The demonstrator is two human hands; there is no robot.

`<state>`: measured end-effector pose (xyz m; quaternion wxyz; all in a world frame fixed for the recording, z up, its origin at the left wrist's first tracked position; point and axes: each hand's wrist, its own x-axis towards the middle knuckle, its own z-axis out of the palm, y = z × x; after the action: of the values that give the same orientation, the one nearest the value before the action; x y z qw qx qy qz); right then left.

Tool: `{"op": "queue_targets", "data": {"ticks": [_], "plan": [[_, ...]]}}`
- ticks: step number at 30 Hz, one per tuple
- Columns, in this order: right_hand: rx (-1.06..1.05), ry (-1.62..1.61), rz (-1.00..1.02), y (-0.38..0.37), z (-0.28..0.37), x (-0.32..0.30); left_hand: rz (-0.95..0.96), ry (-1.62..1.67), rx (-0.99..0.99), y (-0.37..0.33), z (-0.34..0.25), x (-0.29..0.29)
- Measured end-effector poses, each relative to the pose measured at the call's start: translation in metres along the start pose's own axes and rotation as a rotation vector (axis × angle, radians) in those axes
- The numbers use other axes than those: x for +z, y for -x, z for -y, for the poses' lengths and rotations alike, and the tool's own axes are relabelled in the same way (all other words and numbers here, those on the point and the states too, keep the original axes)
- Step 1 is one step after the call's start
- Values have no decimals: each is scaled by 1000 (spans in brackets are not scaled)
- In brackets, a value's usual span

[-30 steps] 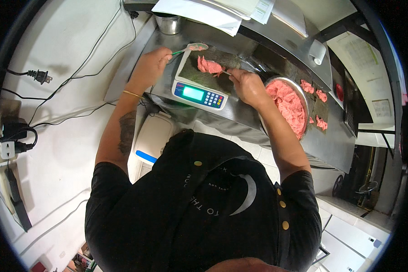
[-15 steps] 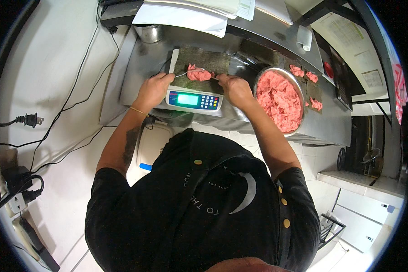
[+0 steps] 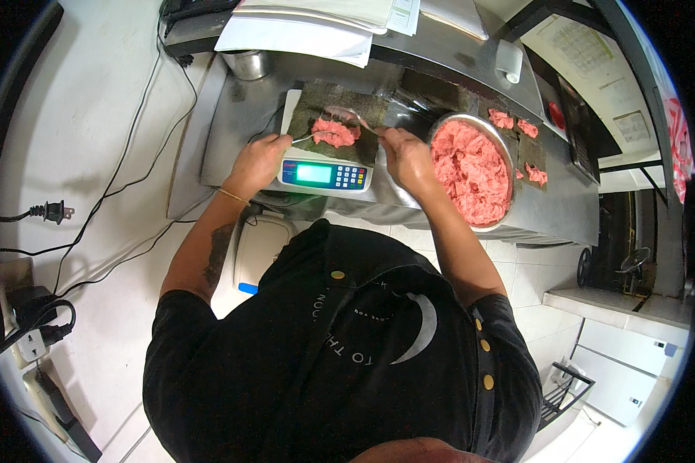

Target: The person scoops pink meat paste from a metal bowl using spoons, portions it onto green leaves placed on a digital scale, and moves the finished items to a stack on a stainless steel counter.

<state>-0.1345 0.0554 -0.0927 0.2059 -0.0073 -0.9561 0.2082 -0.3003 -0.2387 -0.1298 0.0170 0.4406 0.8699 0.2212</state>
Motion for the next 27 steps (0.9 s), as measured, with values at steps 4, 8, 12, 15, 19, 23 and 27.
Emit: {"op": "queue_targets", "data": {"ticks": [4,8,12,15,19,23,27], "plan": [[-43,125,-16,13,3,-25,-49,32,-31,0,-8,-11],[-138,237,6,36,3,-33,-184,88,22,-2,-23,-35],[-211,281,103,37,9,-25,-205,91,-8,2,-20,-37],[-245,304,155,31,20,-11,-170,51,0,8,-3,-30],[-175,322,215,38,11,-4,-166,-33,-11,20,10,-22],[-150,355,202,47,0,-15,-51,-100,-55,24,15,-16],[-13,289,105,58,4,-41,-196,73,-87,23,5,-12]]}}
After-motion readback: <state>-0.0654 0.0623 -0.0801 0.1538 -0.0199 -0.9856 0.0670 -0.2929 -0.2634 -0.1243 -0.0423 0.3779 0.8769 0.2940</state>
